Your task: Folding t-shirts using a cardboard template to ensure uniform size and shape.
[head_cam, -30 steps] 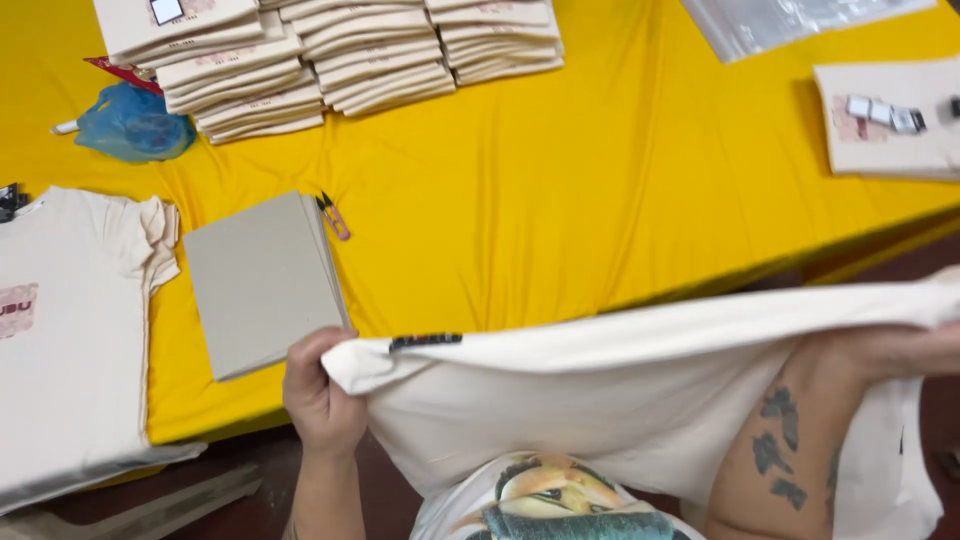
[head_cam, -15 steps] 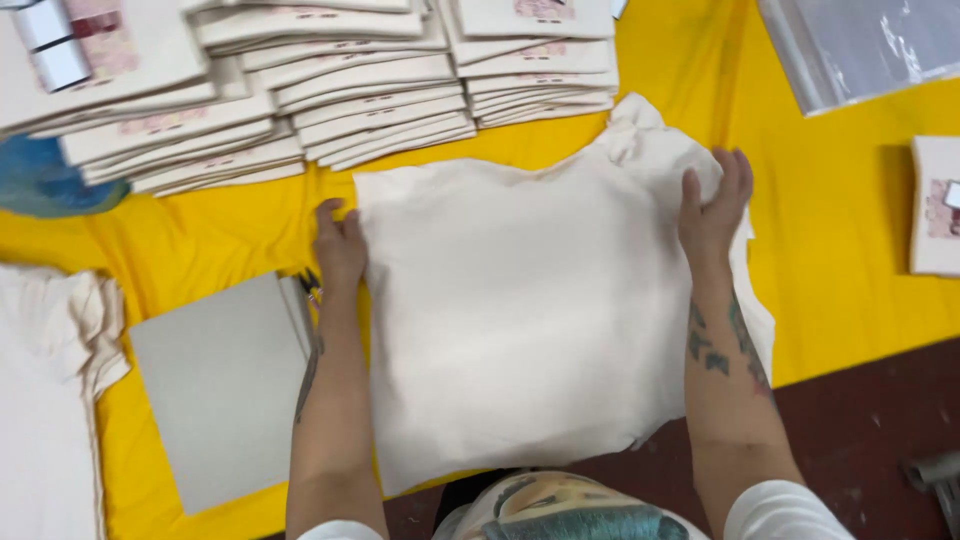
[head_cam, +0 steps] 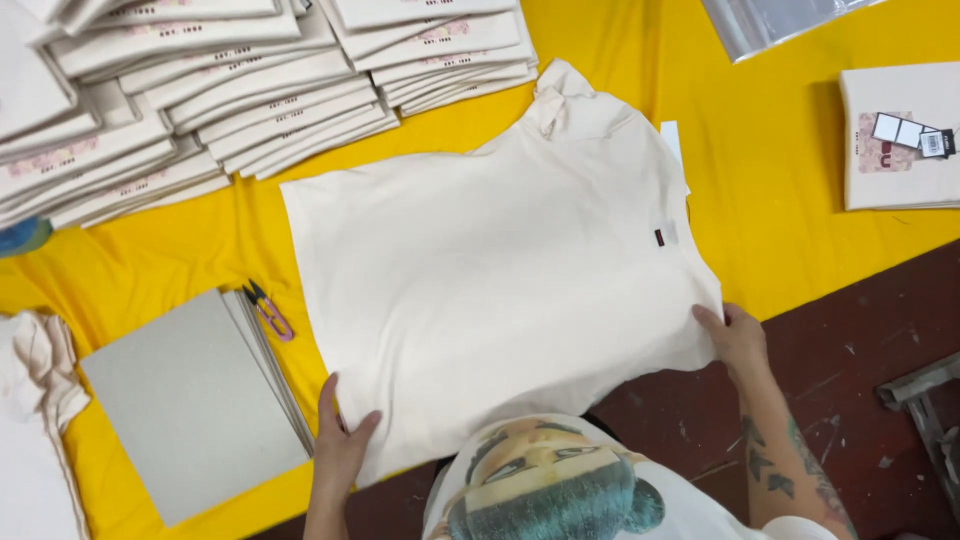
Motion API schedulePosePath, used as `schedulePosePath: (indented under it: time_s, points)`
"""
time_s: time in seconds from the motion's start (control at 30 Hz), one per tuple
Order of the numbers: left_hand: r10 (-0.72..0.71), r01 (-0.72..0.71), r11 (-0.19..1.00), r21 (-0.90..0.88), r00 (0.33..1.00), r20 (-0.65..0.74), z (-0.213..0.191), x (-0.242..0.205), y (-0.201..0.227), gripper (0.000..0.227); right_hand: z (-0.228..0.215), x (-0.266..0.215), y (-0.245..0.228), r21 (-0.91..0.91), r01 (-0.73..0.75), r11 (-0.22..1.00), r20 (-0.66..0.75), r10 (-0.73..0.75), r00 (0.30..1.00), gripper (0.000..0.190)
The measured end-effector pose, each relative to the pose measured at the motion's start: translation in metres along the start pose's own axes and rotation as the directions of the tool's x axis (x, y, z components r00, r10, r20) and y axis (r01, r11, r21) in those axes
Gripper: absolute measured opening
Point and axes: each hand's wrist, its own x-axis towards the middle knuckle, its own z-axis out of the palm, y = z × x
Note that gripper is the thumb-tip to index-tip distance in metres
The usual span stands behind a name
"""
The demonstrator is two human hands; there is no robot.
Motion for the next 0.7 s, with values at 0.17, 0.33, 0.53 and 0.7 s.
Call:
schedulePosePath:
  time_s: [0.17, 0.33, 0.53, 0.7]
  points:
    - [-0.026, -0.011, 0.979, -0.204, 0.983, -0.181, 0.002, -0.016, -0.072, 0.074, -0.027, 0.032, 0.038, 0.034, 0.137, 0.990, 0.161, -0.141, 0.977, 0.070]
    - [0.039, -0.010, 0.991, 0.132, 0.974, -0.224, 0.014, -0.027, -0.115, 0.078, -0.019, 0.052, 0.069, 0.163, 0.135, 0.977, 0.153, -0.160, 0.975, 0.049]
    - [0.820, -0.403, 0.561, 0.723, 0.393, -0.416, -0.003, 0.005, -0.157, 0.049, -0.021, 0.065, 0.094, -0.196, 0.255, 0.947, 0.015, -0.257, 0.966, 0.064]
    - [0.778, -0.324, 0.620, 0.715, 0.376, -0.504, -0.034, 0.083, -0.132, 0.064, 0.006, 0.042, 0.077, -0.425, 0.764, 0.485, -0.276, -0.873, 0.401, 0.057]
